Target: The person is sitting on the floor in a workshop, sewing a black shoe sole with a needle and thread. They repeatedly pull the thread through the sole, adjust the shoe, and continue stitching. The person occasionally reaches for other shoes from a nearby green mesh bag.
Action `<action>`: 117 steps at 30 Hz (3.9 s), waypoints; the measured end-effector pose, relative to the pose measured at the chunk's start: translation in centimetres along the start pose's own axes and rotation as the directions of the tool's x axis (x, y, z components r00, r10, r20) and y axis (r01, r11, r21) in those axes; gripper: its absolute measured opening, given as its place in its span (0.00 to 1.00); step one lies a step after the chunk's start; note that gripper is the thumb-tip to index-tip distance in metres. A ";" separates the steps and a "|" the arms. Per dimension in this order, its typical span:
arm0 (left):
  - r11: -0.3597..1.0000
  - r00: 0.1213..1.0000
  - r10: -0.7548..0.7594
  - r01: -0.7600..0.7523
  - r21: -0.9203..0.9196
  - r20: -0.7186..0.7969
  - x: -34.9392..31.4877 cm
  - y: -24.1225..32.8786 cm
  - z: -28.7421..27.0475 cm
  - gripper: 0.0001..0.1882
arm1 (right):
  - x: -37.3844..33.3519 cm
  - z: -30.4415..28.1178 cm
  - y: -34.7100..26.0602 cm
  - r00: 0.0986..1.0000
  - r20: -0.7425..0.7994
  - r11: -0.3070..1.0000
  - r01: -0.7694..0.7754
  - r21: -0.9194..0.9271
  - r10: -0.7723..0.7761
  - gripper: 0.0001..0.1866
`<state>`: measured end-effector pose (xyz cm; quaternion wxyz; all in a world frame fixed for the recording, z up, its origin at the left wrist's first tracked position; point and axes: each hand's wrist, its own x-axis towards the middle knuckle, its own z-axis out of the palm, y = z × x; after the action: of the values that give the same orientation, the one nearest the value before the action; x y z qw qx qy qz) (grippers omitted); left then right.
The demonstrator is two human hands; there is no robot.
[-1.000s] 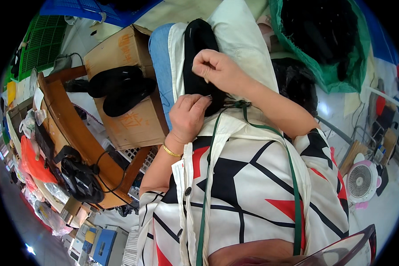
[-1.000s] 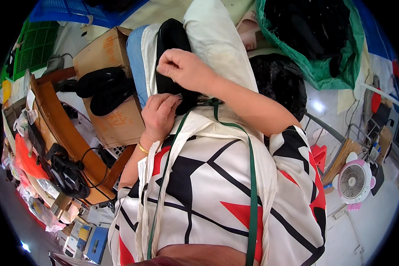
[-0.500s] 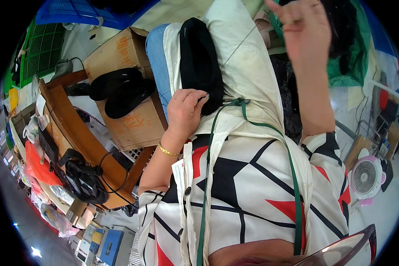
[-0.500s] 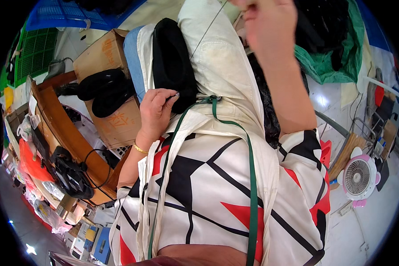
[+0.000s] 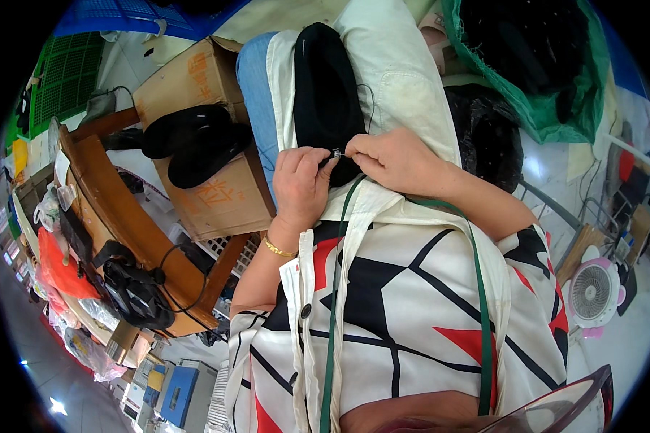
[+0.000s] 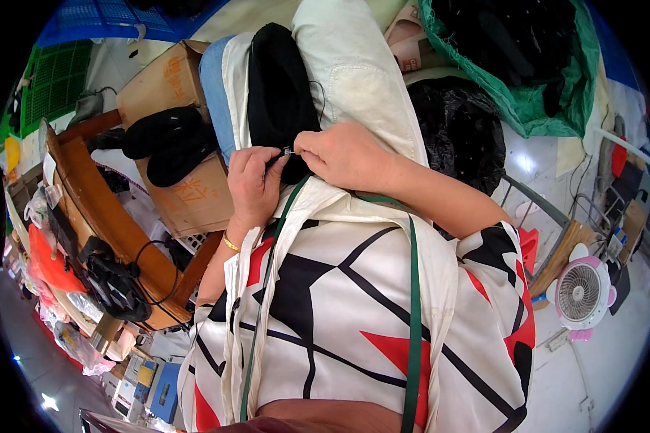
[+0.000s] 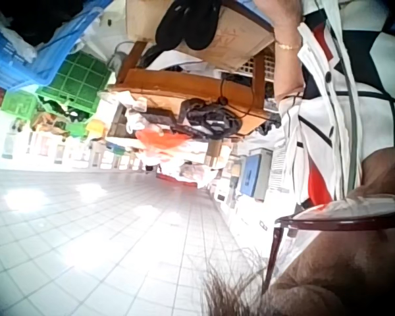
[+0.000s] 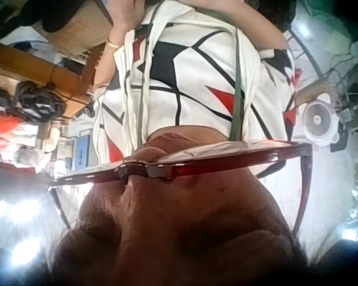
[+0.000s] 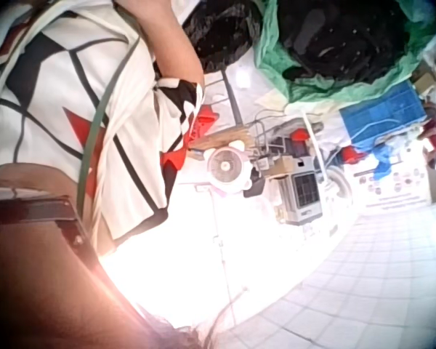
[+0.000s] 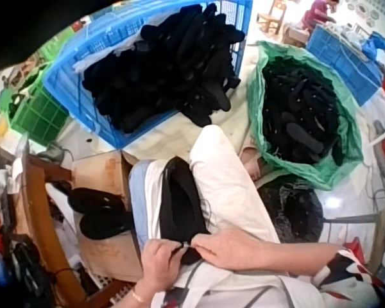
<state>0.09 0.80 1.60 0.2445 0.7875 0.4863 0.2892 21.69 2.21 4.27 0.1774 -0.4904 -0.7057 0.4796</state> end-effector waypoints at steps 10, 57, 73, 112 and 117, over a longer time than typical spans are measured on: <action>0.999 0.998 0.033 -0.033 -0.004 -0.047 -0.2 -0.3 0.4 0.12 | 0.1 -0.2 -0.1 0.999 0.036 1.000 -0.028 0.000 0.028 0.09; 0.986 0.981 0.137 -0.149 -0.080 -0.138 -0.7 -1.2 1.1 0.23 | 2.6 1.0 -0.1 0.993 0.060 0.988 -0.107 0.110 0.101 0.07; 0.969 0.963 0.201 -0.223 -0.111 -0.180 -0.6 -2.6 1.3 0.20 | 5.0 0.0 -0.7 0.950 0.165 0.890 0.306 -0.337 -0.264 0.06; 0.831 0.786 -0.478 0.550 -0.090 0.392 4.1 -0.3 -1.2 0.11 | 11.0 -11.2 -11.9 0.891 -0.377 0.055 0.402 0.914 -0.252 0.13; 0.789 0.800 -0.537 0.588 -0.176 0.267 2.6 0.0 -1.6 0.18 | 10.7 -14.4 -6.1 0.904 -0.408 0.080 0.419 0.904 -0.125 0.09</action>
<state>-0.05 3.35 3.28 0.4650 0.5937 0.6317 0.1797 23.95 18.34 13.96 0.6178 -0.1622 -0.2717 0.7198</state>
